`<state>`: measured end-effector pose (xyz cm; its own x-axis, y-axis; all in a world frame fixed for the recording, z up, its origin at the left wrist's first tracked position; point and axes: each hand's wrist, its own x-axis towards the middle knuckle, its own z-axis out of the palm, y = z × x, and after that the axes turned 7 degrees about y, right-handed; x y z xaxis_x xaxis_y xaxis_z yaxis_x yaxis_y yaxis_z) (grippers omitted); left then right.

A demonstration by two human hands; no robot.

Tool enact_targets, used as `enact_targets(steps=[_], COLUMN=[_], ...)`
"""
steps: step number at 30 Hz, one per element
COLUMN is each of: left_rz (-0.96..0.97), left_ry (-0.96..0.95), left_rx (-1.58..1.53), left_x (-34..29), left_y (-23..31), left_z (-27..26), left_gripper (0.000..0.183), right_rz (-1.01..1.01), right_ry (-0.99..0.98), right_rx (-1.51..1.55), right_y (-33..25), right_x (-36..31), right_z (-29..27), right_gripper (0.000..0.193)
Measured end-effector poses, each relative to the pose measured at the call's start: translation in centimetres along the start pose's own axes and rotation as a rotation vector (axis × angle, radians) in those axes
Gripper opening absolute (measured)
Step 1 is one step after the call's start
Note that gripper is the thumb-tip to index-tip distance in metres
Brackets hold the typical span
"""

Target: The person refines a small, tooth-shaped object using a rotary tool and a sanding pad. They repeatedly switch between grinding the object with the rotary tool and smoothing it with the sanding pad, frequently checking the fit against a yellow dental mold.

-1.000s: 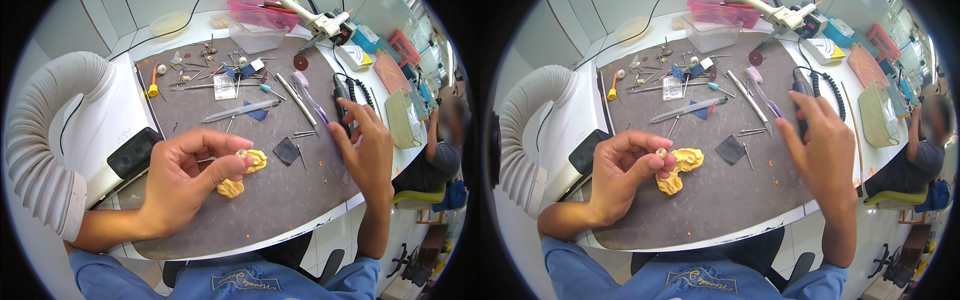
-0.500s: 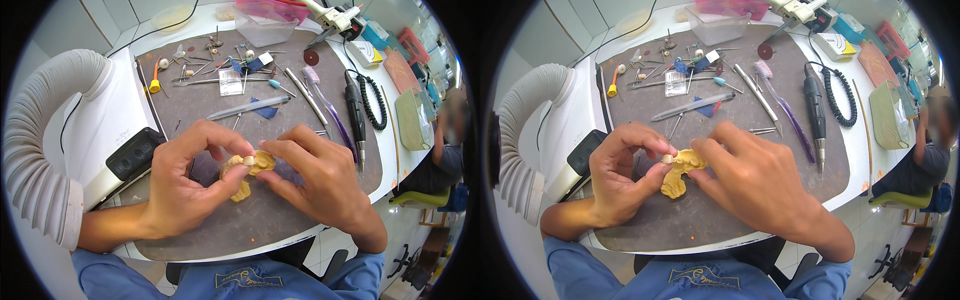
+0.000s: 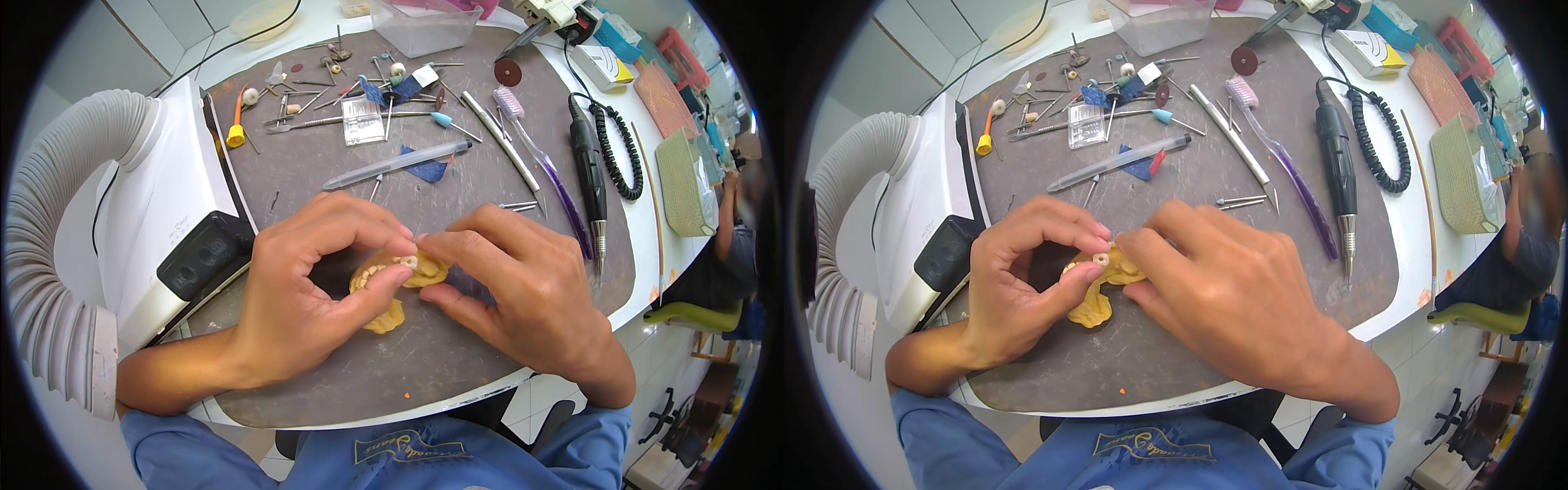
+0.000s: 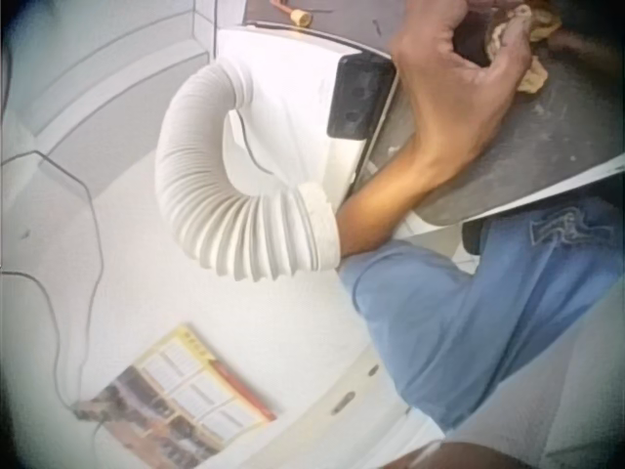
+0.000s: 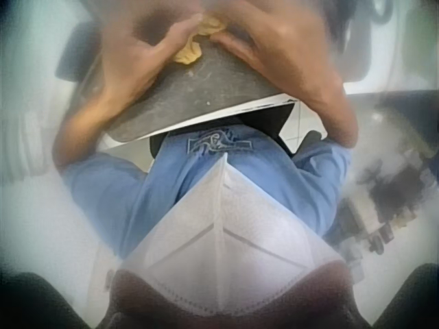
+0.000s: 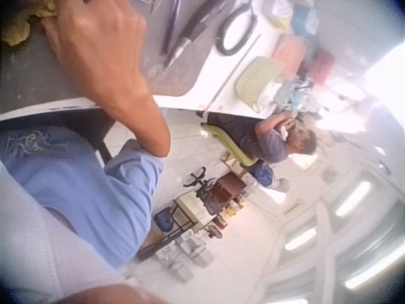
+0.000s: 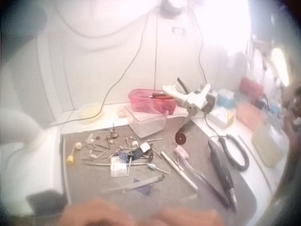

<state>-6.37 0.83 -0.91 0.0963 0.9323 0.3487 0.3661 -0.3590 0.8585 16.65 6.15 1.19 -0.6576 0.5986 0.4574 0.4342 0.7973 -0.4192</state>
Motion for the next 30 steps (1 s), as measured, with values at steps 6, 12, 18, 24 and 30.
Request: enact_targets(steps=[6, 12, 18, 24, 30], left_rz=[-0.103, -0.02, -0.132, -0.047, -0.123], left_ry=[0.029, 0.017, 0.021, -0.008, -0.008], left_rx=[-0.085, -0.014, 0.005, 0.018, 0.032], left_x=[-0.3, 0.1, -0.3, 0.1, 0.2], left_y=[0.2, 0.4, 0.7, 0.5, 0.7], left_z=[0.1, -0.2, 0.1, 0.7, 0.8], left_gripper=[0.02, 0.021, 0.02, 0.023, 0.025], right_rz=[0.009, 0.007, 0.005, 0.001, 0.003], right_ry=[0.009, 0.012, 0.048, 0.053, 0.047], right_rx=[0.024, 0.026, 0.049, 0.032, 0.033], right_y=[0.1, 0.3, 0.3, 0.2, 0.2], right_x=[-0.1, -0.3, -0.5, -0.5, -0.6], right_z=[0.1, 0.3, 0.6, 0.7, 0.7], right_gripper=[0.036, 0.035, 0.033, 0.032, 0.032])
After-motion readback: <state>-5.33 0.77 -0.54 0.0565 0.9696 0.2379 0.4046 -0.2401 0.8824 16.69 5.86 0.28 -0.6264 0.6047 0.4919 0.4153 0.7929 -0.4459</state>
